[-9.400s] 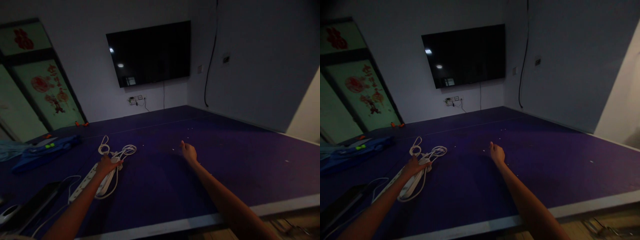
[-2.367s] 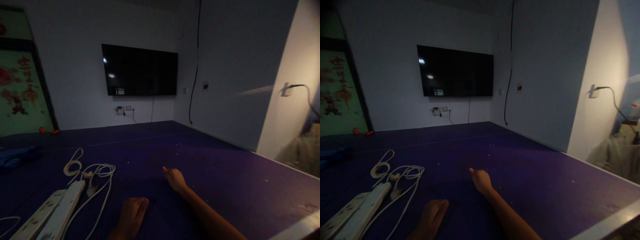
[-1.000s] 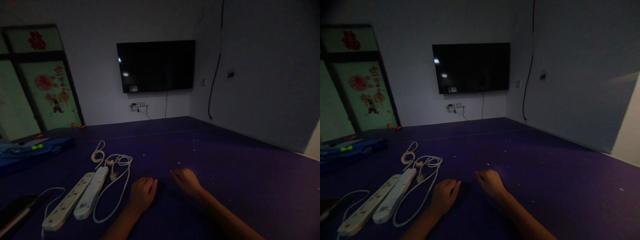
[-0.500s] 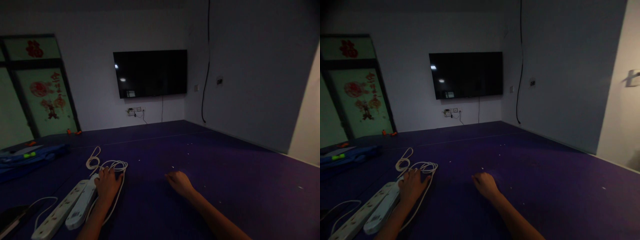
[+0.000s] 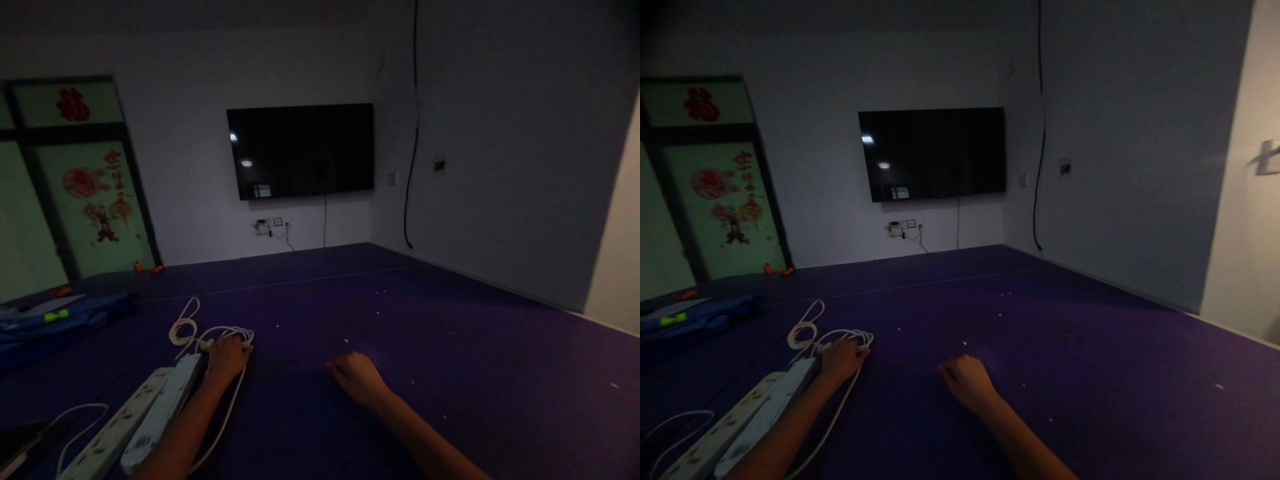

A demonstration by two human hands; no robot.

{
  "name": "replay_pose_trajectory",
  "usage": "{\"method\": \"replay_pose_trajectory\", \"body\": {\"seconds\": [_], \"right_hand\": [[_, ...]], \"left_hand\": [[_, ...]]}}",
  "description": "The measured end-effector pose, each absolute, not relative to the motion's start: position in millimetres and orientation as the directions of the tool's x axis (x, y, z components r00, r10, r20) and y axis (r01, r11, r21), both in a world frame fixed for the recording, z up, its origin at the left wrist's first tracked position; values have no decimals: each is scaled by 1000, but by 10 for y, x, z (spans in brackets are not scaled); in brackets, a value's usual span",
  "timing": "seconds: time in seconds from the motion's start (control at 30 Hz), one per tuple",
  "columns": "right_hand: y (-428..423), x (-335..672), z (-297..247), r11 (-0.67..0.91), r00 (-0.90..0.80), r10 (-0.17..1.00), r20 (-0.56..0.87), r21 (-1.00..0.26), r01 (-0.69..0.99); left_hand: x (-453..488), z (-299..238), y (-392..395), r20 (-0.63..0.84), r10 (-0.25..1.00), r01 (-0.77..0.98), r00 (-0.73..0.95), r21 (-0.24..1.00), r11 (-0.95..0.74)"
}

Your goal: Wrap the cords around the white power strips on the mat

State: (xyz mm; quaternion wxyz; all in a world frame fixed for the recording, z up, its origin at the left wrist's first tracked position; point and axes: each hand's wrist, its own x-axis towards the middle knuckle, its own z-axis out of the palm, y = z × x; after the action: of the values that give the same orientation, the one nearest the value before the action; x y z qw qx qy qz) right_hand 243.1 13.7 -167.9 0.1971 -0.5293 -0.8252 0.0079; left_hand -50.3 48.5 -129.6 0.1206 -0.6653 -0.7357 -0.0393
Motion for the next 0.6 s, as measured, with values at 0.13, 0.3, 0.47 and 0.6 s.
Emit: {"method": "replay_pose_trajectory", "body": {"seconds": [0.13,0.3,0.47,0.6], "right_hand": [[137,2430,-1675,426,-348,880,323,-214,879],[142,2428,-1679,423,-353,882,312,-195,885],[124,2430,-1647,430,-369,879,303,-168,887],[117,2433,-1619,434,-368,878,307,-182,882]], "left_hand": [[-438,-1274,537,225,972,987,-72,-122,102],[-351,-1301,576,230,972,988,-43,-137,76],[-236,-1320,600,261,963,990,-68,-105,98],[-163,-1267,581,307,946,992,-99,-47,119]]}}
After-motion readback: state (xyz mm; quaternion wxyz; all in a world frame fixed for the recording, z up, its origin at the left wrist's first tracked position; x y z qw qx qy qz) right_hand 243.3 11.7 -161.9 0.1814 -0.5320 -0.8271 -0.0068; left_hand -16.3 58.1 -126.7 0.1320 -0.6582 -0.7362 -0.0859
